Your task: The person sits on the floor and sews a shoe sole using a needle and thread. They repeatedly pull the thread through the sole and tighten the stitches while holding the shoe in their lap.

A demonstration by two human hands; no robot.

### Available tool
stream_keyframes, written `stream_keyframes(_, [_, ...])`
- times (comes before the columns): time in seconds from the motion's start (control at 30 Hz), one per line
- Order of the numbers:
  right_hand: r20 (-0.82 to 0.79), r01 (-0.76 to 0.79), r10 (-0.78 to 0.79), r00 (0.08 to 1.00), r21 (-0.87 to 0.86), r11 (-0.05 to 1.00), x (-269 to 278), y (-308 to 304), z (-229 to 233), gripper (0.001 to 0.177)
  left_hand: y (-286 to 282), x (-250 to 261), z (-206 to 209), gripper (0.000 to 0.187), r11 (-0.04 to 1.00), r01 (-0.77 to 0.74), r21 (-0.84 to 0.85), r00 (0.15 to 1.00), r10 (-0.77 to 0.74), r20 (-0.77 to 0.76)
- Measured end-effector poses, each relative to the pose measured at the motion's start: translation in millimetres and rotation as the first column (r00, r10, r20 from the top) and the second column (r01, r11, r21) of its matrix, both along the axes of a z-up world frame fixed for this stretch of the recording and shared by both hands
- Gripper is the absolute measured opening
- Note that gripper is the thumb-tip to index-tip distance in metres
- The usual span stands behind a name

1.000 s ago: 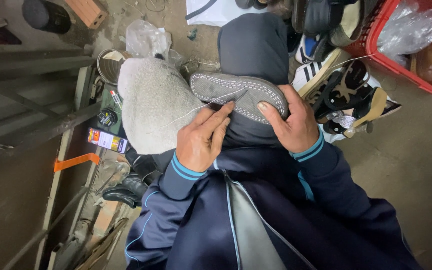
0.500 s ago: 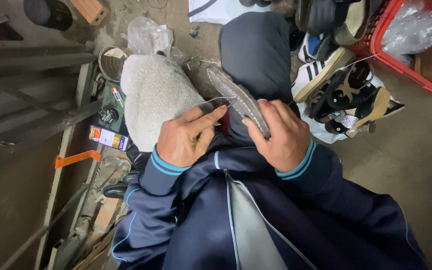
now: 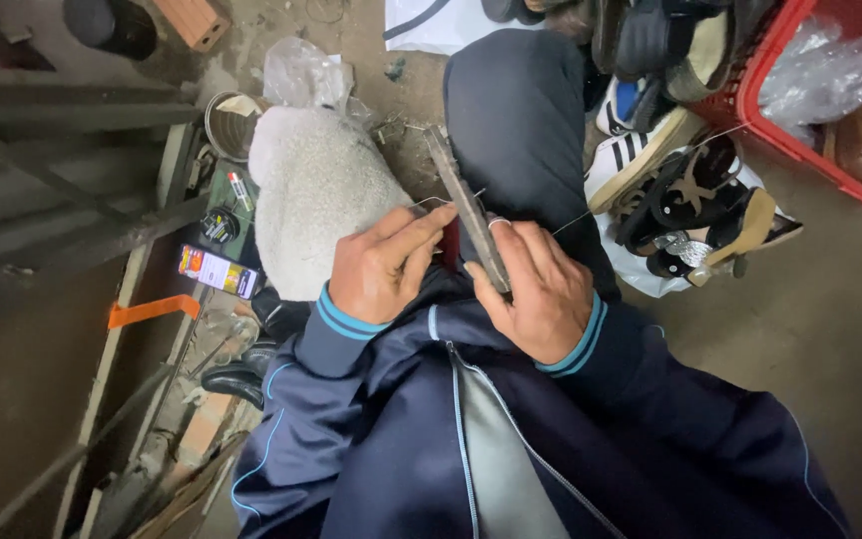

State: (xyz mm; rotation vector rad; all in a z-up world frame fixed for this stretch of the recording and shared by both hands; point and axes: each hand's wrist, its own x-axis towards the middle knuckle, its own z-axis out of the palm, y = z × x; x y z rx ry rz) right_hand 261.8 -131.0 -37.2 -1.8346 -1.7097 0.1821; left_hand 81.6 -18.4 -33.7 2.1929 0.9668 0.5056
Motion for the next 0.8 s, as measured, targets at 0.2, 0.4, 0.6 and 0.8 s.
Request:
stream_keyframes(0.2, [-0.108,-0.251,0.262,0.959,0.105,0.962,-24,4,31,0.045,-37,-35,-10,0.015,0.998,-0.040,0.048,0.962,0.052,-0.268])
stream_keyframes(0.4, [-0.659,-0.281,0.284,0.697,0.114,0.953,6,2,53,0.015,-58,-71,24,0.028,0.964,-0.172,-0.202,0.979,0.191,0.077])
stream_keyframes(0.6, [-0.537,-0.087,0.082,0.839,0.017,0.996,58,6,44,0.004,-76,-83,29,0.028,0.967,-0.222,-0.123,0.967,0.235,0.103])
stream_keyframes(0.8, [-0.235,-0.076,0.073,0.969,-0.007,0.997,69,-2,51,0.031,-80,-64,41,0.023,0.991,-0.130,0.032,0.985,0.126,0.119])
